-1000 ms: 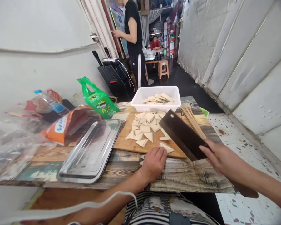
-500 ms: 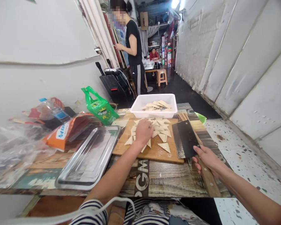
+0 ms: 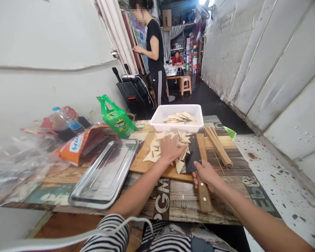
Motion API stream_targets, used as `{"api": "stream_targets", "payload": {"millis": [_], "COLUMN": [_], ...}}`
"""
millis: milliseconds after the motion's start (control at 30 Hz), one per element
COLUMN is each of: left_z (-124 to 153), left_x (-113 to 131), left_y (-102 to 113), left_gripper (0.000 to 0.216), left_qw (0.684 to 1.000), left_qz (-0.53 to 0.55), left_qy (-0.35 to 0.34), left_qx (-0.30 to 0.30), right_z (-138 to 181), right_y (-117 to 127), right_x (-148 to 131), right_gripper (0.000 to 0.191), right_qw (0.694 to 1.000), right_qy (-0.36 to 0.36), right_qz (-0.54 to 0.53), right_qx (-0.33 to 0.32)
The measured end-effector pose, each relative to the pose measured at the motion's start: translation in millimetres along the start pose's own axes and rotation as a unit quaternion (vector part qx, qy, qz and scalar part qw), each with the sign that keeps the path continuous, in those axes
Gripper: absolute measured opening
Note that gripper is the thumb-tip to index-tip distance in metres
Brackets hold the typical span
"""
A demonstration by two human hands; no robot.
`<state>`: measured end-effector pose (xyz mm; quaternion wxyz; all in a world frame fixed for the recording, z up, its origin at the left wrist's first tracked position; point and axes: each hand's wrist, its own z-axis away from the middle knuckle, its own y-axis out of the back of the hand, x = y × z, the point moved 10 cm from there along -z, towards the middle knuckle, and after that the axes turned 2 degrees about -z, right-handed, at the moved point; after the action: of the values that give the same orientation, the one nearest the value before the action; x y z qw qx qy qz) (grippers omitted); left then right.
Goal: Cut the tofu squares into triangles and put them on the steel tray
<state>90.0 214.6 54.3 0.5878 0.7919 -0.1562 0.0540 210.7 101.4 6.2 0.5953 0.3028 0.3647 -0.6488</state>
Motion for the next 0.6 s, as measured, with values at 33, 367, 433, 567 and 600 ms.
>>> {"api": "stream_targets", "payload": {"millis": [33,367,433,567,600], "left_z": [2.5,2.3,0.0,-5.5,-6.2], "left_x": [2.6,27.3,40.0,45.7,40.0], "left_y": [0.6,-2.8,3.2,33.7,43.8], "left_gripper": [0.070,0.064,0.065,0.068,0.068], "left_qw": [1.000,0.997,0.996,0.992,0.992], "left_qz": [0.002,0.075,0.089,0.109,0.111], "left_qy": [0.012,0.021,0.006,-0.003,0.004], "left_qx": [0.011,0.027,0.029,0.057,0.061], "right_z": [-2.7,-16.5,-10.2,7.3,12.0], "right_y": [-7.1,5.9,14.2,5.7,-3.0], "right_x": [1.1,21.2,17.9,-5.6,-12.7], "right_gripper": [0.014,0.023,0.025,0.026,0.025], "right_qw": [1.000,0.997,0.996,0.996,0.996], "right_qy": [0.004,0.076,0.087,0.090,0.085], "right_qz": [-0.005,-0.010,0.000,-0.005,-0.002], "right_qx": [-0.006,-0.020,-0.021,-0.024,-0.023]}}
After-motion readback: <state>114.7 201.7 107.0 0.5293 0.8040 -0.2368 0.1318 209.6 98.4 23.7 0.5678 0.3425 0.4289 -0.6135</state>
